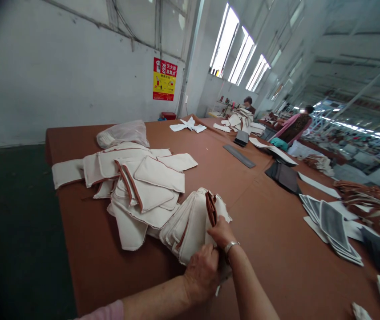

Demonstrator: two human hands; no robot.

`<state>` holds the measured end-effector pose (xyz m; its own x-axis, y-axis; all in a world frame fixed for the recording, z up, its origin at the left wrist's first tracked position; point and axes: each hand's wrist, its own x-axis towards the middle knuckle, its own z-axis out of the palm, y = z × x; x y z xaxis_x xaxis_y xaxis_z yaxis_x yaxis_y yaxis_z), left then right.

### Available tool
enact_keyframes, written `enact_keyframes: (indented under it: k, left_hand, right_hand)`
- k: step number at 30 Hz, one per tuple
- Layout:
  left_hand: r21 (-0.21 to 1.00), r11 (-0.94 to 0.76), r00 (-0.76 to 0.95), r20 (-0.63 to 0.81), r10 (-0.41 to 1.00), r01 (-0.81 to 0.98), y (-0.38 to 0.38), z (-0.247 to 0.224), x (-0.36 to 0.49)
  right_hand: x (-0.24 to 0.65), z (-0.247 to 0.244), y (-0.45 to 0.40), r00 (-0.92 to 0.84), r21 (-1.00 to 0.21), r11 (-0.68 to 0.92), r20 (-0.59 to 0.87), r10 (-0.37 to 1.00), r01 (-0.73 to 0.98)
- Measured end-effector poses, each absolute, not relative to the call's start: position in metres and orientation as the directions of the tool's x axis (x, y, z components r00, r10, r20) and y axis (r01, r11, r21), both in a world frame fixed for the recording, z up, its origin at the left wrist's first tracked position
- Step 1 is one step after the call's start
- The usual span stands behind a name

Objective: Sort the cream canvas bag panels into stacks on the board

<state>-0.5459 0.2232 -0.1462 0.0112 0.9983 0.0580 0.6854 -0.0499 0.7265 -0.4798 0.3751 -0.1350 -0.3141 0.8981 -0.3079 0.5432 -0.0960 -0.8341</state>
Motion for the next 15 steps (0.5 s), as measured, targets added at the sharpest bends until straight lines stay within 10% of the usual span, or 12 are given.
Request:
enact_keyframes:
  k: [8, 15]
  left_hand:
    - [0.572, 0.03, -0.067, 0.045, 0.997, 0.819, 0.227, -0.166, -0.61]
    - [0.525, -0.266, 0.35, -0.065, 0.935, 0.809, 0.252, -0.2, -0.568]
  right_hand:
    - [-0.334, -0.124, 0.334, -0.1, -0.847, -0.436, -0.484, 0.869, 0.304]
    - [-0.253, -0.17, 0.243, -0.093, -0.68, -0.714, -0.71, 0.698, -0.167]
